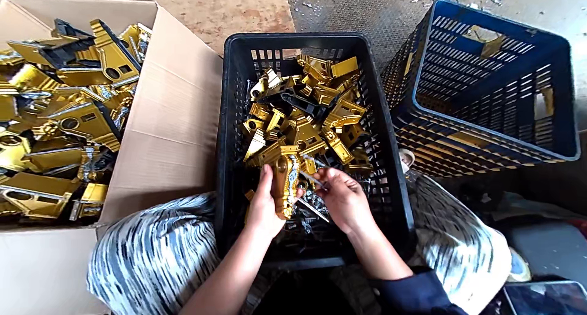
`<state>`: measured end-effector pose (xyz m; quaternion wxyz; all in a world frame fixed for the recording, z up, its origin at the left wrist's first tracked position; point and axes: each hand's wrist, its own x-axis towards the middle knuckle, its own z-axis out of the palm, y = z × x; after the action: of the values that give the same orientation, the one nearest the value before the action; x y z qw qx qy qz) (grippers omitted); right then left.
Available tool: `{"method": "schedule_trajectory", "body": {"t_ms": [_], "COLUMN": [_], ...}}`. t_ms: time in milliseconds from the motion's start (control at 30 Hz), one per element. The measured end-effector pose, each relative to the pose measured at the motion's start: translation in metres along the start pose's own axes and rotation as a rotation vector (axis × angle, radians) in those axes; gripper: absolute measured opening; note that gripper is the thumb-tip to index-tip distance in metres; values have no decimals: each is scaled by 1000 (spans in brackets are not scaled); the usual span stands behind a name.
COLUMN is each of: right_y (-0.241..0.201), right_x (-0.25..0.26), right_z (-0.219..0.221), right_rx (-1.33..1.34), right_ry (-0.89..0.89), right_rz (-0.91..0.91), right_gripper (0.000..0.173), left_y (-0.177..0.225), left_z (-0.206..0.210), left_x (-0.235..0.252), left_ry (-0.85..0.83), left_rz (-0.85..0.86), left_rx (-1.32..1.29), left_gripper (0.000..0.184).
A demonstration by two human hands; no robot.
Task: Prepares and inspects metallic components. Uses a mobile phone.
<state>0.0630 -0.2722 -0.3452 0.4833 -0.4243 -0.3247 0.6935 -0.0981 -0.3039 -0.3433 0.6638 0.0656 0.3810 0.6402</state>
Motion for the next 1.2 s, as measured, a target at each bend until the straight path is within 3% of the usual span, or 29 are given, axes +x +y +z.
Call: {"method": "schedule_trajectory", "body": {"t_ms": [100, 200, 367, 533, 600, 667, 767, 833, 967, 1033, 1100, 1200], "right_y": [-9, -20, -9, -1, -1, -1, -1, -4, -3, 2, 5, 6], "right_x": [8, 12, 17, 14, 11, 9, 10, 10, 7, 3, 1, 0], "right_z": [-21, -40, -36, -28, -26, -25, -26, -29, -26, -19, -16, -17], "right_rx": [-386, -718, -957, -1169, -1233, -1226, -960, -678, -135, 42, 110, -84], "right_ry": [31, -131, -205, -188, -214, -281, -318, -396, -686, -709, -664, -518], "right_rz": [-341, -631, -823, -970, -907, -685, -486, -370, -131, -98, -107, -263], "right_gripper": [21, 18, 23, 27, 32, 42, 36, 37, 112, 123, 121, 110], "left_y": [9, 18, 14, 6, 6, 9, 10, 12, 9, 2, 5, 15], "left_z": [-5, -14, -11, -14, -15, -14, -16, -19, -13, -15, -17, -13], "left_x": [7, 6, 1, 3, 6, 8, 10, 9, -1, -1, 1, 6], "left_ry": [137, -3, -213, -78, 2, 47, -11, -155, -459, -499, -519, -426], "left_rz": [130, 131, 121, 221, 277, 355, 486, 446, 196, 119, 101, 164], "left_rx": [421, 762, 893, 1030, 1048, 1072, 1061, 915, 533, 442, 490, 787], "left_gripper": [33, 23, 17, 31, 28, 25, 22, 21, 25, 29, 32, 26]}}
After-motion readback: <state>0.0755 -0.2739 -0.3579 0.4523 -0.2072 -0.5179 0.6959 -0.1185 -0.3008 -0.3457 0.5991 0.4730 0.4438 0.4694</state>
